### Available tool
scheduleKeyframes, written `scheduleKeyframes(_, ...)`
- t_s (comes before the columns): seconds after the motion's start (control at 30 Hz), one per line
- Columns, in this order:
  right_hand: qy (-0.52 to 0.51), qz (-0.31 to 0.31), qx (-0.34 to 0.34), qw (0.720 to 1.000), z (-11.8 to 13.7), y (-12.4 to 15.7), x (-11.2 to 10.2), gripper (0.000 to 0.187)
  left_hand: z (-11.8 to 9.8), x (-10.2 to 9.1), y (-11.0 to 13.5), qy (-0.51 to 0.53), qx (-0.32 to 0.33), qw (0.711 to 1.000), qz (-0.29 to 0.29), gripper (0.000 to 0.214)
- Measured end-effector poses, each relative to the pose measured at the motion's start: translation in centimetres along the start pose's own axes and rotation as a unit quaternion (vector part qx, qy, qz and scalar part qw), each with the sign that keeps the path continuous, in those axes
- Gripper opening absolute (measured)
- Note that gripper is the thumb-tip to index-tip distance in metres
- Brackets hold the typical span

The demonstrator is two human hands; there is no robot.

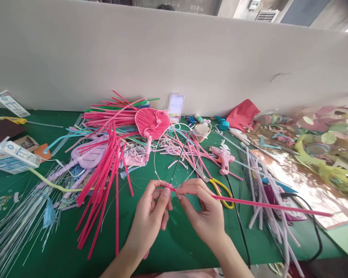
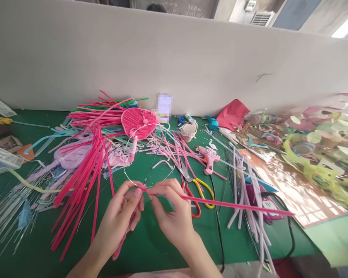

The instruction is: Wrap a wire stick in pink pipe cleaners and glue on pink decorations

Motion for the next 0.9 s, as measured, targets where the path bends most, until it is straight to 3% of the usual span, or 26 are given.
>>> scheduleKeyframes(0.4,-0.001,-0.006,0.003,1.000,-0.2,0.4,0.1,0.020,-0.2,-0.4,-0.1,0.001,0.018,1.000,-0.015,0.033)
scheduleKeyframes(0.6,-0.064,-0.056,0.023,0.996,-0.3,1.1,-0.2,0.025,-0.4,-1.2,-0.4,0.134,0.020,0.989,-0.065,0.026)
scheduleKeyframes(0.73,-0.128,-0.095,0.060,0.985,-0.5,1.4,-0.1,0.024,-0.7,-0.2,-0.7,0.233,0.002,0.971,-0.053,0.024)
scheduleKeyframes(0.9,-0.184,-0.146,0.135,0.963,-1.5,1.7,0.2,0.010,-0.6,1.1,-0.6,0.296,-0.015,0.954,-0.032,0.031)
Point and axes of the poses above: each hand's wrist, its own y-axis away from the middle knuckle, its own x-axis out of the palm, z = x × y, the point moved 10 cm from there along -y, towards the middle knuckle, and after that the axes turned 10 degrees about y, right-handed, at the moved point
